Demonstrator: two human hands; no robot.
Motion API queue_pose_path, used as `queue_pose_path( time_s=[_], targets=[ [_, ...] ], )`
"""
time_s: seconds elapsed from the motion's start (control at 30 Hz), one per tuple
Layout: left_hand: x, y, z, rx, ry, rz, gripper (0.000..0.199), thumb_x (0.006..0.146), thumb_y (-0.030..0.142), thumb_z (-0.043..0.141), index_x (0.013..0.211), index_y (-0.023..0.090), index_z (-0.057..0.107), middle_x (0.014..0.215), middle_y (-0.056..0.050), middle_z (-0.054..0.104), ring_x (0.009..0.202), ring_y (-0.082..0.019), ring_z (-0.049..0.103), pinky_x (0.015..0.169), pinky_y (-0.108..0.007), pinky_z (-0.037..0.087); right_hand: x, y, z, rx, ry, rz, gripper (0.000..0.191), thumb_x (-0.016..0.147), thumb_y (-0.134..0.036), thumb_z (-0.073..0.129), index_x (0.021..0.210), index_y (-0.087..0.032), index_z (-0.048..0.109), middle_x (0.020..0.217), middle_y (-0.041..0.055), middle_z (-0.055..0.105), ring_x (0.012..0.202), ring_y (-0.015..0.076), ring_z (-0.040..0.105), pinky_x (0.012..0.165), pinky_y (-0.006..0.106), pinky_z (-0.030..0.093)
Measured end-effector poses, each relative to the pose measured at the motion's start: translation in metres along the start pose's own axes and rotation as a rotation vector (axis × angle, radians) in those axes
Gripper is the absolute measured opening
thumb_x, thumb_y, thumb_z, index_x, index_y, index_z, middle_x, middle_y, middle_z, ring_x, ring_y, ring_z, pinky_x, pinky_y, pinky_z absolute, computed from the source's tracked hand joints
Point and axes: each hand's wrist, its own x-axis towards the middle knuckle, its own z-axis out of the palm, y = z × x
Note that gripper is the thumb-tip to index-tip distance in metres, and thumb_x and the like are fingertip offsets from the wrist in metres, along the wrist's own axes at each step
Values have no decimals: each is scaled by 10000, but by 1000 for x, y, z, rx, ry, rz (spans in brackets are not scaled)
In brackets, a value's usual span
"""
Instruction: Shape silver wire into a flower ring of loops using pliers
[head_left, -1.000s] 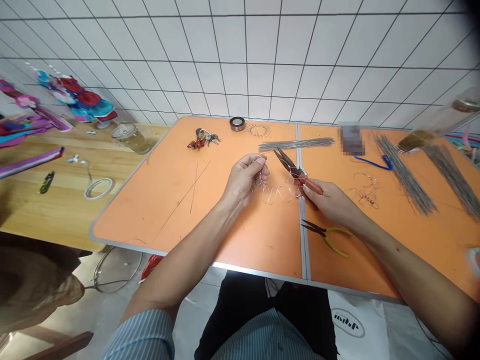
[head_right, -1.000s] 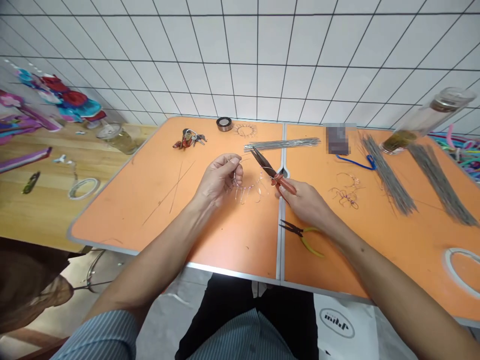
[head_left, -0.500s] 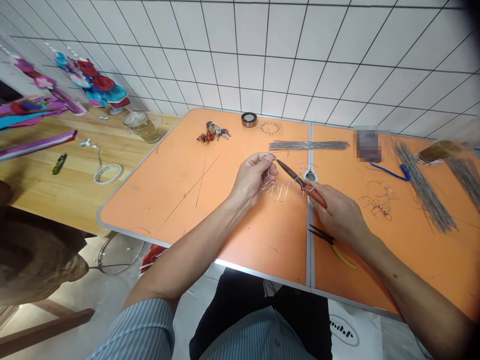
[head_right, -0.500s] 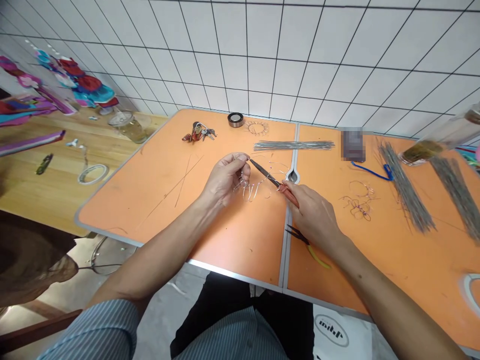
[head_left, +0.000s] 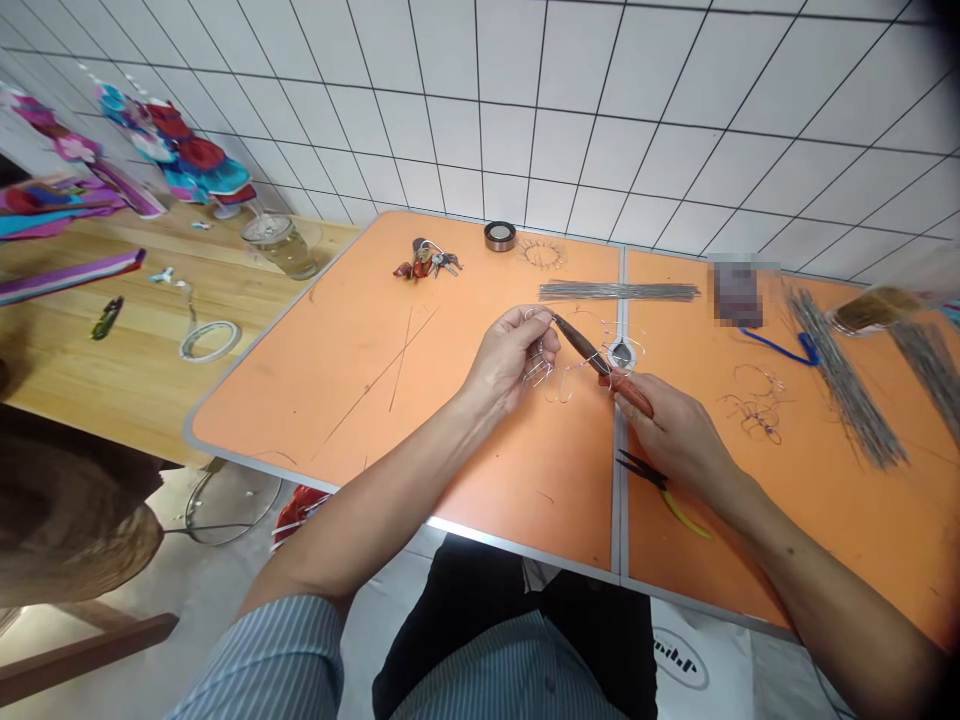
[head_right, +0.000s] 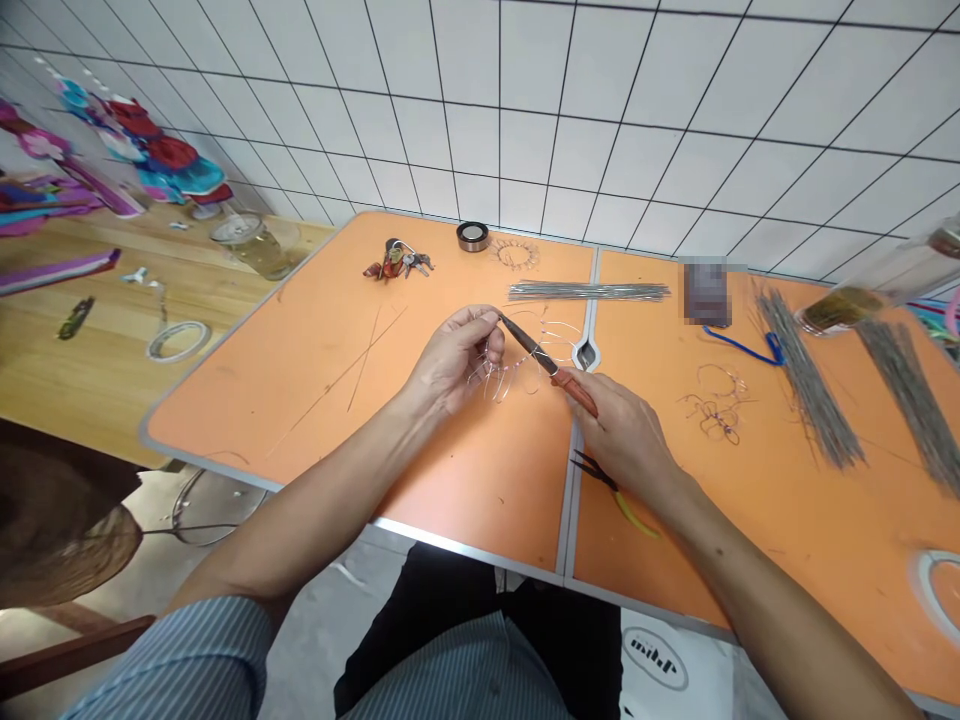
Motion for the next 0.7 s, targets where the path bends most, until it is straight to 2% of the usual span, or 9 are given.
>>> queue_pose_path(
  time_s=[0.17, 0.43, 0.63, 0.7],
  targets=[
    [0, -1, 1, -11, 9, -10, 107, 987, 232, 705, 916, 197, 633, 622, 50, 650, 490, -67, 547, 493, -184, 406, 0, 1, 2, 0, 10, -6, 350, 1145, -421, 494, 1345, -300, 755, 1265, 89, 838, 1132, 320, 801, 866, 436, 611],
    [1, -4, 1, -17, 6, 18, 142, 959, 246, 762, 907, 197, 638, 637, 47, 657, 494, -70, 549, 500, -186, 415, -1, 0, 2, -17, -12, 31, 383, 1156, -448, 476, 1367, -295, 757, 1269, 78, 824, 1165, 312, 782, 892, 436, 583],
    [0, -5, 0, 19, 11, 32, 219, 942, 290, 819, 883, 205, 626, 636, 49, 647, 503, -73, 541, 513, -188, 422, -1, -1, 0, -62, -23, 12, 384, 1169, -475, 453, 1272, -289, 772, 1035, 71, 783, 959, 279, 757, 757, 390, 536],
    [0, -6, 0, 19, 5, 44, 211, 950, 279, 807, 874, 203, 625, 630, 47, 642, 504, -75, 538, 511, -188, 420, -1, -1, 0, -75, -27, 18, 378, 1168, -474, 453, 1227, -283, 774, 1017, 70, 773, 929, 271, 744, 736, 382, 522]
  ],
)
